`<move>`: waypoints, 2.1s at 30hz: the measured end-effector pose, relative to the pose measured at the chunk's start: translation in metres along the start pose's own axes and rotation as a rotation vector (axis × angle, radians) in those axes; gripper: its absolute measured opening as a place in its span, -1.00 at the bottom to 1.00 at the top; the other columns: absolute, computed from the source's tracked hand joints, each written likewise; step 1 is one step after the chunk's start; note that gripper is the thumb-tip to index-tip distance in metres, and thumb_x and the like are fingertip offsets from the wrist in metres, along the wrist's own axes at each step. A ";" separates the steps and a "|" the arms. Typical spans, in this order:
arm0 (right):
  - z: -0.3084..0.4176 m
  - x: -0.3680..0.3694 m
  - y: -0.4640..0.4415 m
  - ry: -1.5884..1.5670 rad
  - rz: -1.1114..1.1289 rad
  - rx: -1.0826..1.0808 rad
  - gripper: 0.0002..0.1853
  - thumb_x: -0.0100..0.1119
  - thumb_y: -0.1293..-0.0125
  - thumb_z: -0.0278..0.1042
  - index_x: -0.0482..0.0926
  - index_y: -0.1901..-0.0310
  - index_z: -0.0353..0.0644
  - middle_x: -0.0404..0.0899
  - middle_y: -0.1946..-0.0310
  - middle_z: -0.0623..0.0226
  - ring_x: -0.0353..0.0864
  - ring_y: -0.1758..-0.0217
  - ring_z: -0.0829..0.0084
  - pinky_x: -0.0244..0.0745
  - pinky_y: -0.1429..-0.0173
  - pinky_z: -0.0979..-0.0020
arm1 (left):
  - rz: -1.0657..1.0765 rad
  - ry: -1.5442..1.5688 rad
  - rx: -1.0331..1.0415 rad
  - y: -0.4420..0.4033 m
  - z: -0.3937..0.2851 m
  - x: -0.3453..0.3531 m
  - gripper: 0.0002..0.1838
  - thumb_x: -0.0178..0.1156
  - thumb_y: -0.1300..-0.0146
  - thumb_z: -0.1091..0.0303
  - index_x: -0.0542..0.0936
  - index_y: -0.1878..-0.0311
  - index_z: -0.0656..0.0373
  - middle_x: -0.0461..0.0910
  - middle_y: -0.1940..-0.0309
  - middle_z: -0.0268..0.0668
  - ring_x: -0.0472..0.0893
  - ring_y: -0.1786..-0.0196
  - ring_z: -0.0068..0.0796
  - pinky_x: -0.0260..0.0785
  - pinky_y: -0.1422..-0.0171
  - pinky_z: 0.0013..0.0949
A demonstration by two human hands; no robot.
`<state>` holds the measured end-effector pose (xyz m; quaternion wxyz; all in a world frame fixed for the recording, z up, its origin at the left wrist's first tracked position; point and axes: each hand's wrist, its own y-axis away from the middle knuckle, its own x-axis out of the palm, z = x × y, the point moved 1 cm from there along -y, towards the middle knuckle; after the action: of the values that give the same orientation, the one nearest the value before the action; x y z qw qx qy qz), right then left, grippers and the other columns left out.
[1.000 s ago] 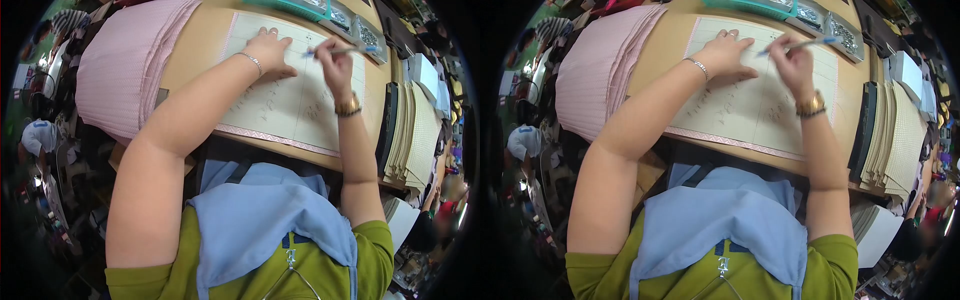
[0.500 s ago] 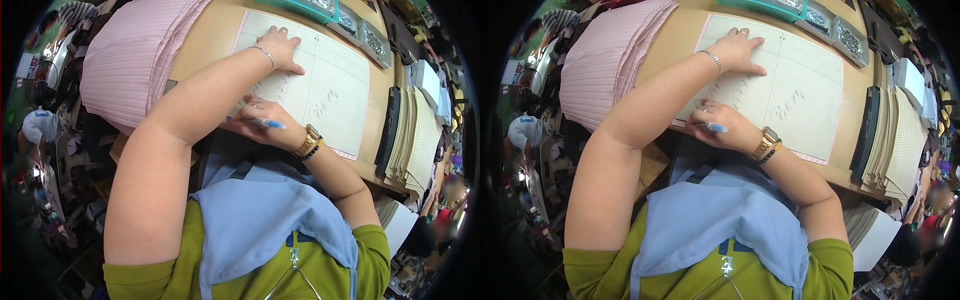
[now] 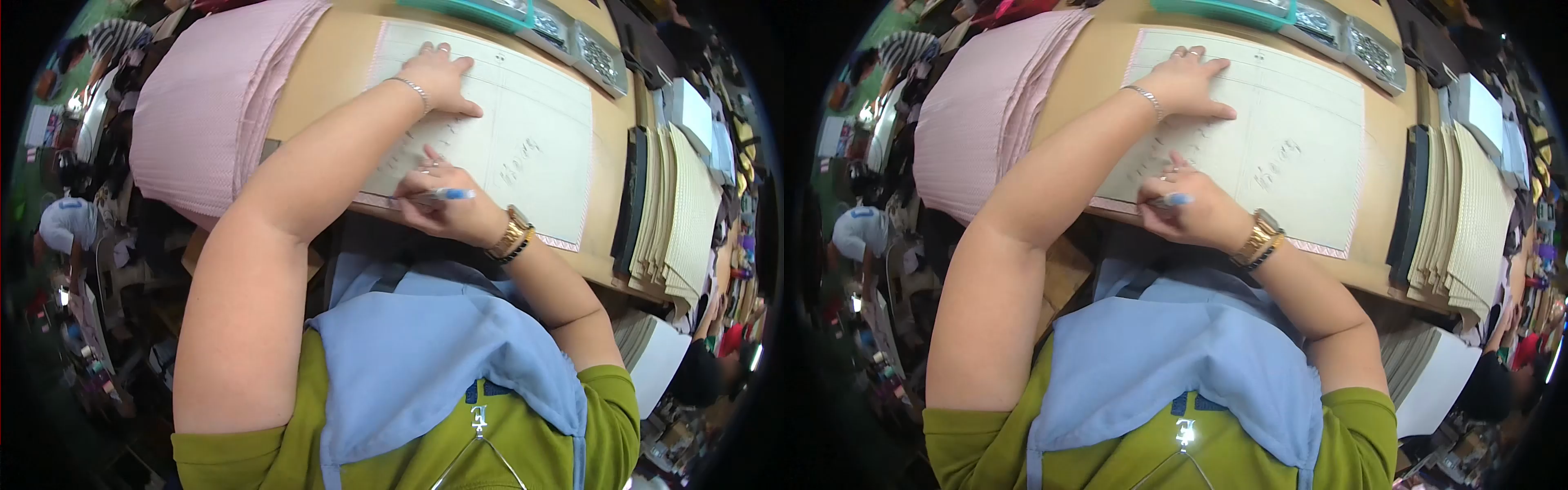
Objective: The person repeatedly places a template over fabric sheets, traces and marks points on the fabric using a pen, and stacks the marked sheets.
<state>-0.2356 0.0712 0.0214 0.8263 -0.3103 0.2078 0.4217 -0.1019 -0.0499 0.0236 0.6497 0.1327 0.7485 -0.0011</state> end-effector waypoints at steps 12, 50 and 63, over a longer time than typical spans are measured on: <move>0.019 -0.117 0.191 0.102 -0.467 0.529 -0.93 0.17 -0.12 -0.65 0.60 0.37 -0.29 0.61 0.42 0.29 0.60 0.32 0.48 0.54 0.06 0.39 | -0.036 -0.040 0.020 0.001 -0.002 0.000 0.05 0.32 0.03 -0.40 0.29 -0.49 -0.07 0.15 -0.49 0.14 0.14 -0.53 0.19 0.16 -0.53 0.02; -0.003 -0.098 0.185 0.619 -0.400 0.746 -0.50 0.52 -0.04 -0.09 0.62 -0.01 -0.04 0.58 -0.24 0.20 0.46 -0.36 0.18 -0.41 -0.52 -0.41 | -0.297 0.348 -0.300 0.161 0.021 0.040 -0.09 0.30 -0.21 -0.10 0.17 -0.53 0.04 0.11 -0.52 0.04 -0.01 -0.60 0.01 -0.38 -0.55 0.36; -0.040 -0.105 0.188 0.307 -0.789 0.735 -0.75 0.29 -0.31 -0.36 0.63 -0.01 -0.12 0.65 -0.05 0.09 0.63 -0.12 0.13 0.27 -0.38 0.00 | -0.447 1.585 -0.377 0.173 0.067 0.034 -0.51 0.09 -0.43 0.51 0.32 -0.40 0.30 0.42 -0.31 -0.14 0.39 -0.35 -0.38 0.24 -0.43 -0.28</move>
<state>-0.4526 0.0694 -0.0073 0.9355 -0.1139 0.3271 -0.0695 -0.0064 0.1119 0.0095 -0.0718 -0.1676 0.9792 0.0889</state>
